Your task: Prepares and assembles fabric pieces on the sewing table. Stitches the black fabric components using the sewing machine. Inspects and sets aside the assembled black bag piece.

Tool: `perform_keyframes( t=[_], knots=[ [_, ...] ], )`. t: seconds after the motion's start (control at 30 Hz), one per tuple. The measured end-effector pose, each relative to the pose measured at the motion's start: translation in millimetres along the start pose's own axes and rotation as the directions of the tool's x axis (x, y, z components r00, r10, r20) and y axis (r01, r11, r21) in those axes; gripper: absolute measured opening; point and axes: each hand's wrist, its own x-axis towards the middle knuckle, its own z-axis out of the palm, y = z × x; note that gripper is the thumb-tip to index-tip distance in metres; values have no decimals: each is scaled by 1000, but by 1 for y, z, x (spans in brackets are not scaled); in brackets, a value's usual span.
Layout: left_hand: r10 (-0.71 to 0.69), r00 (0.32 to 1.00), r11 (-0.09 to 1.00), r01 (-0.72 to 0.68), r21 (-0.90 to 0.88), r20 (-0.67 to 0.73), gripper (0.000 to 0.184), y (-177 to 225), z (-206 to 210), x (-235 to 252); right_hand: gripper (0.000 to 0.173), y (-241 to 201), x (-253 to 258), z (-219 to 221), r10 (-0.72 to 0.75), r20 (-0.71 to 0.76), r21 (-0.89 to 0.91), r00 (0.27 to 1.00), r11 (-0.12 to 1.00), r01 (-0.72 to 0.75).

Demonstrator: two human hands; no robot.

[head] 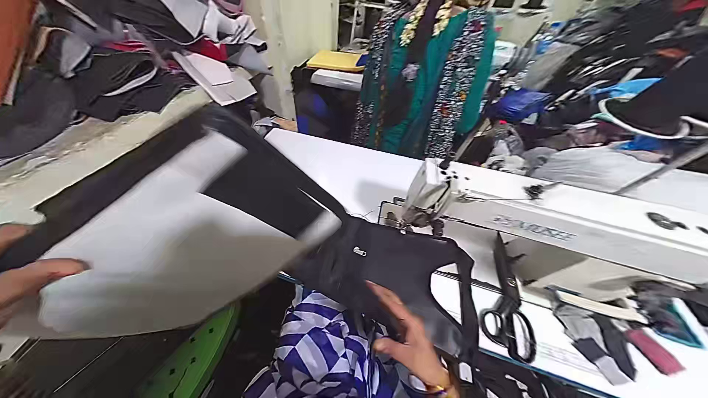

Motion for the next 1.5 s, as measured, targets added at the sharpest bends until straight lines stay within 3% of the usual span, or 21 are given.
perform_keyframes(
  t=[0.03,0.07,0.17,0.23,0.3,0.37,0.43,0.47,0.5,0.53,0.6,0.63,0.73,0.83,0.93,0.97,1.03,1.1,1.2,1.33,1.5],
  knots=[
    [191,980,982,-191,2,56,47,33,20,27,91,-4,4,16,-10,65,165,998,986,-1],
    [386,918,921,-389,17,91,53,77,44,55,83,-16,2,30,1,69,294,998,956,-21],
    [681,706,727,-683,-71,194,49,172,136,112,37,-60,-17,56,21,52,609,998,792,-49],
    [732,653,681,-699,-218,193,35,206,197,124,26,-68,-29,68,124,-213,677,969,734,55],
    [720,632,694,-674,-254,288,48,233,234,110,26,-64,-37,64,327,-494,662,805,742,104],
    [605,595,786,-552,-279,528,71,240,256,76,29,-52,-49,46,426,-668,564,610,825,41],
    [448,493,881,-388,-273,746,82,222,283,41,35,-40,-57,23,394,-807,286,439,913,-292],
    [406,449,904,-322,-280,796,82,206,299,26,44,-34,-60,14,353,-831,104,431,858,-503],
    [411,456,909,-270,-317,790,78,189,315,12,52,-27,-65,7,286,-821,-103,493,775,-623],
    [436,527,899,-214,-383,729,72,175,327,2,53,-19,-66,2,181,-780,-333,600,691,-641],
    [418,691,835,-38,-548,590,61,162,335,-3,61,-5,-55,-6,-26,-560,-705,828,539,-460],
    [399,727,768,69,-637,559,64,159,334,-3,70,-5,-44,-8,-52,-419,-813,906,467,-349],
    [362,772,575,256,-777,523,78,153,330,6,85,-2,-18,4,-2,-172,-935,985,316,-162],
    [292,796,759,144,-635,530,53,160,330,1,97,3,-11,20,106,-84,-959,991,263,-110],
    [277,786,903,-15,-430,553,47,173,333,2,91,-14,-10,-13,276,-5,-791,961,587,-173],
    [267,786,928,-53,-368,558,47,176,336,5,99,-15,-12,-27,261,-83,-733,962,638,-236],
    [246,795,960,-120,-253,555,46,182,340,8,108,-7,-7,-50,168,-337,-771,926,515,-374],
    [244,819,969,-185,-164,519,46,181,342,5,101,5,0,-61,186,-447,-772,875,414,-482],
    [266,845,963,-213,-164,464,46,169,349,2,106,6,15,-41,342,-458,-582,821,583,-567],
    [258,844,966,-223,-130,470,49,166,351,2,113,9,23,-26,558,-484,24,674,779,-627],
    [124,778,992,-83,-95,616,77,165,342,12,106,5,0,-72,486,-516,100,706,852,-514]
  ],
)
